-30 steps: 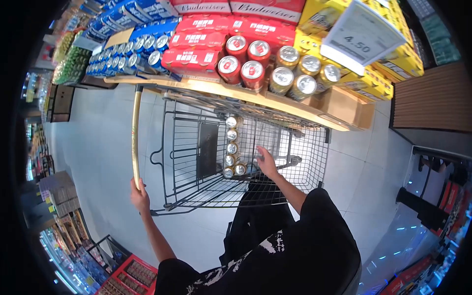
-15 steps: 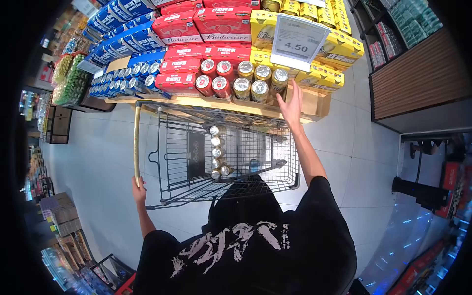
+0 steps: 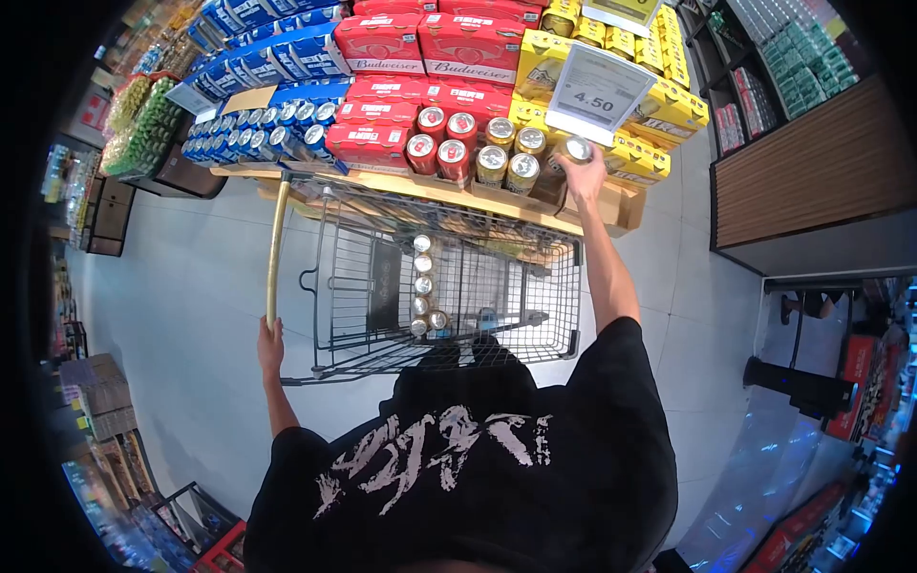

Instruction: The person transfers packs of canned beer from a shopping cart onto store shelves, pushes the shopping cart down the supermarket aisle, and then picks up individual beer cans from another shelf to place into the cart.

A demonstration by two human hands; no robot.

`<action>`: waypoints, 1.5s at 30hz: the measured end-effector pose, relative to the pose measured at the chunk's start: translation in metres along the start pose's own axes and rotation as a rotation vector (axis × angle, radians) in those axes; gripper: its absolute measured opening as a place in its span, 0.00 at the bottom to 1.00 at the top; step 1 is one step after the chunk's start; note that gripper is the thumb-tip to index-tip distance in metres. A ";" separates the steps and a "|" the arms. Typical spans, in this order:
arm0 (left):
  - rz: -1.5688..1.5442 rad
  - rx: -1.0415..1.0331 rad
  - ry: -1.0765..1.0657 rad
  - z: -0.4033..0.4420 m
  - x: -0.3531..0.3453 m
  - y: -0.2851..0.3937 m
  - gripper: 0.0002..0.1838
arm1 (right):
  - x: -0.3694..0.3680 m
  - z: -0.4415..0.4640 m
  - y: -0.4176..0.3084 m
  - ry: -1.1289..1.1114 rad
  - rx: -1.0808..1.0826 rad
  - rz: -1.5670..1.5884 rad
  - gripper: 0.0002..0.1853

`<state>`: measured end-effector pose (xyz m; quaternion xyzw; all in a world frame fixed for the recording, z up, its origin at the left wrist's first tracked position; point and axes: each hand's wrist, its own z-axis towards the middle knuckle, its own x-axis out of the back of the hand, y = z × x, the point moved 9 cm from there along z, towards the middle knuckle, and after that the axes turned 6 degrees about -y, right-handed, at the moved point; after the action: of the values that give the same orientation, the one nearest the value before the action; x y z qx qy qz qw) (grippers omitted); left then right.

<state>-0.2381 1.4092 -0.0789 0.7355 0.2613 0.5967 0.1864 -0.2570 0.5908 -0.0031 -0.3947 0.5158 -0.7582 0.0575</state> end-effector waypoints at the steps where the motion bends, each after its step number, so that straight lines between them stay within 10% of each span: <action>1: 0.120 -0.092 0.115 -0.002 0.008 0.017 0.22 | 0.010 -0.008 -0.012 0.035 0.017 0.133 0.43; 6: 0.028 -0.363 0.356 -0.016 0.022 0.142 0.22 | 0.081 -0.063 -0.111 0.044 0.166 0.477 0.34; 11: -0.725 -0.557 -0.443 -0.035 -0.098 0.280 0.20 | 0.087 -0.120 -0.139 -0.148 0.061 0.901 0.24; 14: -1.034 -0.533 -1.133 -0.089 -0.171 0.349 0.35 | 0.057 -0.183 -0.163 -0.177 -0.178 1.064 0.29; 16: -1.238 -0.633 -1.179 -0.130 -0.139 0.403 0.46 | 0.032 -0.225 -0.183 -0.247 -0.349 1.146 0.31; 23: -0.720 -1.067 -0.236 -0.137 -0.066 0.420 0.42 | -0.032 -0.302 -0.167 -0.315 -0.844 1.307 0.28; 27: -0.839 -1.134 -0.338 -0.143 -0.060 0.420 0.41 | -0.045 -0.315 -0.158 -0.376 -0.844 1.337 0.27; 33: -0.987 -1.047 -0.331 -0.143 -0.065 0.403 0.38 | -0.029 -0.308 -0.163 -0.368 -0.790 1.196 0.26; 36: -0.862 -1.048 -0.343 -0.139 -0.076 0.383 0.36 | 0.001 -0.283 -0.161 -0.293 -0.355 0.981 0.22; 41: -1.021 -0.768 -0.882 -0.150 -0.159 0.331 0.39 | -0.004 -0.307 -0.133 -0.470 -0.158 0.500 0.27; 45: -1.457 -0.153 -1.462 -0.169 -0.191 0.296 0.40 | -0.013 -0.322 -0.133 -0.773 -0.194 0.670 0.32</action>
<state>-0.3842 1.0520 -0.0177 0.5679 0.4274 -0.2383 0.6618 -0.4176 0.8957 0.0498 -0.4627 0.6229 -0.4456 0.4465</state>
